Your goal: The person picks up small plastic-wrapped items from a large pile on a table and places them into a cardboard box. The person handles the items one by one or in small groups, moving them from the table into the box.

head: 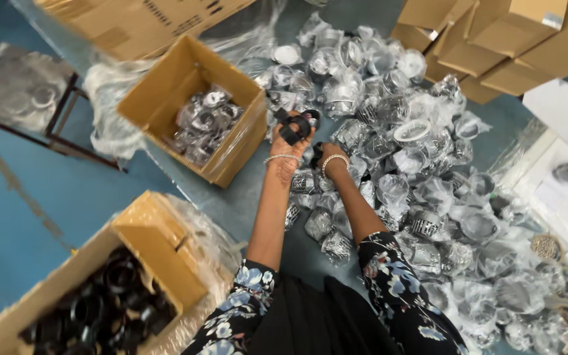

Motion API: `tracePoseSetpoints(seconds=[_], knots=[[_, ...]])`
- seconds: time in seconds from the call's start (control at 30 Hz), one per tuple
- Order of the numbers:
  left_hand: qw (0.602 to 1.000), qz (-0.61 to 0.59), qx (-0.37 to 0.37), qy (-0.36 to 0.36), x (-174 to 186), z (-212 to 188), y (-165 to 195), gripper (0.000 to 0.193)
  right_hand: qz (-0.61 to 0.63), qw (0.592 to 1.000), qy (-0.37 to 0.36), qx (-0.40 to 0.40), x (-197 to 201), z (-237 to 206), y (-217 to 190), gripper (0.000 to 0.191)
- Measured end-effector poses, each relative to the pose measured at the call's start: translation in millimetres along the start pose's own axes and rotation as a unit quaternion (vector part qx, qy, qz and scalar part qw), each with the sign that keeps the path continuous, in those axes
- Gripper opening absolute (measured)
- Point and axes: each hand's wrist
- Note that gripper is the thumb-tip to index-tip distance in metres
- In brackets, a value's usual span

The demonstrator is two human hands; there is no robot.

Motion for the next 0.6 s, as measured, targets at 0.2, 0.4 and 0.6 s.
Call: tracePoseSetpoints(seconds=[0.2,0.4,0.6], knots=[[0.995,0.059,-0.032,-0.068,-46,-112,-5,0.031,0.139,0.982,0.080,0.096,-12,-3,14,0.049],[0.970,0.184,-0.103,-0.125,-78,-246,89,0.039,0.090,0.962,0.119,0.229,-5,-10,20,0.032],[0.917,0.286,-0.271,-0.061,-55,-387,213,0.037,0.061,0.974,0.090,0.201,11,-46,9,0.036]])
Point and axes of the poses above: each hand's wrist, its own z-axis towards the middle knuckle, its own x-axis out of the back of the hand, y = z × x, and after that the axes turned 7 degrees about y, right-handed
